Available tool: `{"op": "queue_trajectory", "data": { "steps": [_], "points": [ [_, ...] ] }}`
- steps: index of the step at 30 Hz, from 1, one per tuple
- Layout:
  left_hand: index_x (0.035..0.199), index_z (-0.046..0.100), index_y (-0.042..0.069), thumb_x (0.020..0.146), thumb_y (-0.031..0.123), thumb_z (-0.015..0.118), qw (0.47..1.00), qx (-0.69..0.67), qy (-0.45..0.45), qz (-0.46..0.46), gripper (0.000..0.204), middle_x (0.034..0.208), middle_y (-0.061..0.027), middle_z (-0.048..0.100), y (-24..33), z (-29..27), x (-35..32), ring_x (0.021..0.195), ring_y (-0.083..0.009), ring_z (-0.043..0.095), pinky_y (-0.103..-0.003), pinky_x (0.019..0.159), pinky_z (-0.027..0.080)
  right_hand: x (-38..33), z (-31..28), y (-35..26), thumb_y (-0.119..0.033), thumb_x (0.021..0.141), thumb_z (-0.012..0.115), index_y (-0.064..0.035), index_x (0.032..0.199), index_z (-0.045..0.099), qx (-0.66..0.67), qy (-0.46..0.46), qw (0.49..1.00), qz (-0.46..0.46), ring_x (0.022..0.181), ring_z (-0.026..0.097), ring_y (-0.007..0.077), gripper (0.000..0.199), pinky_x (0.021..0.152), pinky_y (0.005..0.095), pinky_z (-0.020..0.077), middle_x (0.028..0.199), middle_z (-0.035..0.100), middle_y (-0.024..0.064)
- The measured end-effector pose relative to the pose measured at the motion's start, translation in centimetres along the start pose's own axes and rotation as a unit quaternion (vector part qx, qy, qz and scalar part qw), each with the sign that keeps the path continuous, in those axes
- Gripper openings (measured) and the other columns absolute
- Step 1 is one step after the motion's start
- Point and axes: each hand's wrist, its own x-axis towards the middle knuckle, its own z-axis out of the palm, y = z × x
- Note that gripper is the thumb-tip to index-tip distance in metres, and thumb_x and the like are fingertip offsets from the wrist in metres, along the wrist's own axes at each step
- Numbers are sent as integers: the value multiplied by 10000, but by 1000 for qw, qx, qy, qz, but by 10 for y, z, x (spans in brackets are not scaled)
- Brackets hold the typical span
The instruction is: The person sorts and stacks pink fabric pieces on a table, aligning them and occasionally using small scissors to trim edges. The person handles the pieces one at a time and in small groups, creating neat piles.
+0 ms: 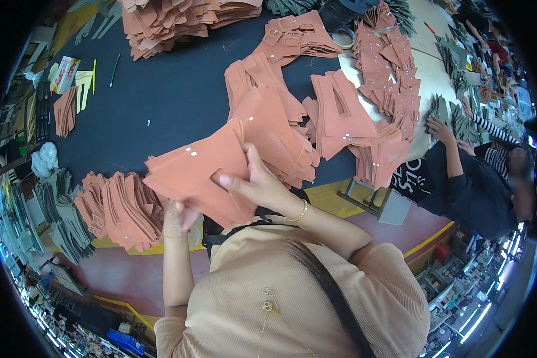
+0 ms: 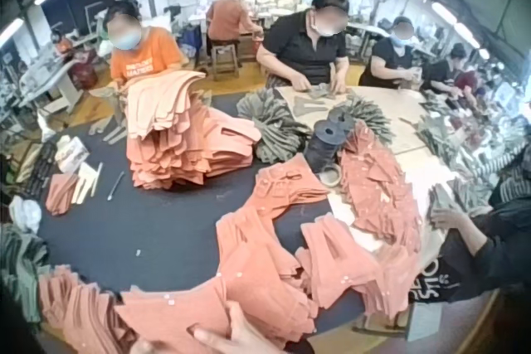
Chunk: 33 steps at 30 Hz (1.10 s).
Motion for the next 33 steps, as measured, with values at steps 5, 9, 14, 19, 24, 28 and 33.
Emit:
{"op": "queue_trajectory", "data": {
  "steps": [5,9,14,19,24,28,33],
  "points": [
    [1358,445,73,655,436,853,995,-23,-93,-5,890,1357,-106,501,10,6,-1,1234,-308,493,-486,1025,433,5,19,-6,-199,978,543,-40,1300,250,244,41,966,73,1271,355,163,464,1067,344,321,1294,385,95],
    [1351,440,47,659,444,849,996,63,-69,-15,897,1263,-177,553,4,26,7,1155,-327,550,-462,971,481,3,11,-4,-251,968,558,-62,1324,218,183,-11,983,20,1299,305,172,527,1089,353,280,1323,337,108],
    [1322,435,-32,637,345,870,975,-7,-222,-10,895,1134,-230,595,9,44,15,1046,-354,623,-465,912,522,7,-5,-23,-324,911,640,-88,1452,46,102,-27,991,-83,1344,285,219,837,1108,402,256,1433,254,185],
    [1318,419,-75,502,236,938,986,24,-154,-61,1016,1123,-243,605,15,58,10,1007,-372,646,-499,881,536,21,-19,-75,-520,774,716,-47,1458,266,-518,-34,804,-289,1387,292,355,946,1140,494,196,1485,320,179],
    [1395,355,-5,417,205,964,990,93,-103,31,1171,1258,-189,547,22,71,8,1127,-310,582,-456,973,483,21,-2,-89,-464,708,765,-78,1446,352,-434,-204,839,-257,1415,280,291,930,1169,495,136,1488,371,119],
    [1416,335,8,474,255,952,994,94,-63,-1,1153,1319,-153,513,28,71,3,1224,-279,512,-415,1040,426,22,0,-88,-354,699,793,-85,1450,342,-459,-199,825,-264,1419,271,286,916,1173,472,150,1500,348,128],
    [1440,310,63,431,157,924,986,159,-31,-30,1185,1368,-190,467,27,66,-4,1141,-316,587,-422,897,555,25,-3,-86,-255,735,776,-106,1460,314,-361,-220,881,-214,1405,292,307,872,1173,438,172,1489,361,134]
  ]
}}
